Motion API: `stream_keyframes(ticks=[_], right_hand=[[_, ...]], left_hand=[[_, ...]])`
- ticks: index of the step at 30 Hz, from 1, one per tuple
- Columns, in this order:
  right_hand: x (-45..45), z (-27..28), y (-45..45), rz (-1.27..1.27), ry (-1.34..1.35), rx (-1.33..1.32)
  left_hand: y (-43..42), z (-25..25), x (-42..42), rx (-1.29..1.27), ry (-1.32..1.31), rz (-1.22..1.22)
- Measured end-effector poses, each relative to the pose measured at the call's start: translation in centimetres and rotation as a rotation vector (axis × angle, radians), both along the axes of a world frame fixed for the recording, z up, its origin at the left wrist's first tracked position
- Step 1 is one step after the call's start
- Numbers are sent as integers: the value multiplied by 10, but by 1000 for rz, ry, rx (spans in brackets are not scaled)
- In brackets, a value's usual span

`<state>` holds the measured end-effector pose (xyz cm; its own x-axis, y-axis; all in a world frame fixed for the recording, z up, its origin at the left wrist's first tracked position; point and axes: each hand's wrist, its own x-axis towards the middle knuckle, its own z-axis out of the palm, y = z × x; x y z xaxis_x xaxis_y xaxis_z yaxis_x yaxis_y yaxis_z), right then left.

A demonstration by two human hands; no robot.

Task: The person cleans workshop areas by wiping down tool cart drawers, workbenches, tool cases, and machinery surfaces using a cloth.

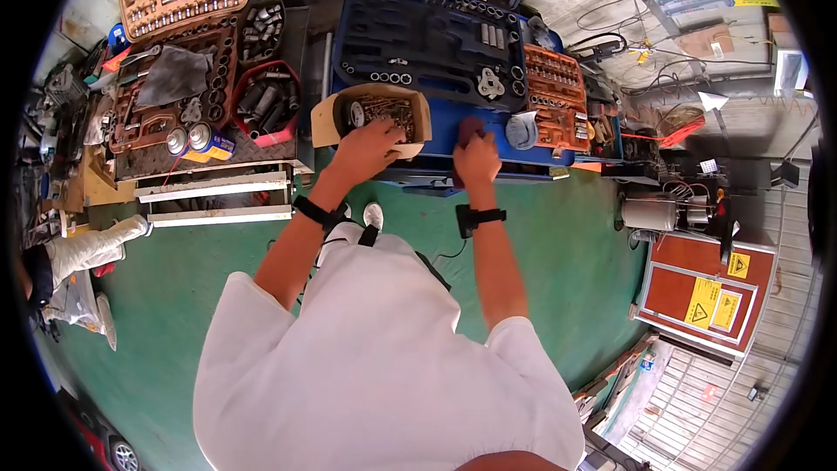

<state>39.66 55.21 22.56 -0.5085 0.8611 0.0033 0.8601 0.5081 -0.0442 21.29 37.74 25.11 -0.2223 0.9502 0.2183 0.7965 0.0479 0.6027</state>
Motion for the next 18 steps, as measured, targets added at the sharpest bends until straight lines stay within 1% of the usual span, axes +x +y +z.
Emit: stream_keyframes(ticks=[1, 2, 4, 5, 7, 8, 10, 11, 13, 15, 17, 18], right_hand=[[-5, 5, -8, -5, -3, 2], [-8, 8, -21, 1, -4, -55], [-13, 14, -45, 11, -2, -156], [-8, 14, -49, 3, -5, -154], [2, 9, -55, 183, 203, -225], [10, 3, -49, 174, 205, -226], [37, -8, -28, 65, 234, -71], [48, -8, -17, 57, 232, -78], [68, -6, 1, -242, 223, -16], [71, -10, 5, -255, 214, -37], [68, -12, 4, -260, 213, -59], [52, -3, -13, -150, 236, -105]], left_hand=[[0, -3, 0, 30, 6, 8], [0, -7, 0, 59, 12, 14], [1, -5, 0, 41, 13, 3], [2, -4, 0, 22, 22, -2], [2, -7, 0, 25, 32, -20], [2, -9, -2, 26, 44, -26], [3, -8, -2, 33, 57, -35], [2, -8, -2, 43, 67, -37], [-1, -10, -2, 57, 69, -40], [3, -12, -1, 89, 73, -31], [4, -14, -1, 36, 81, -28], [5, -12, -2, 36, 84, -27]])
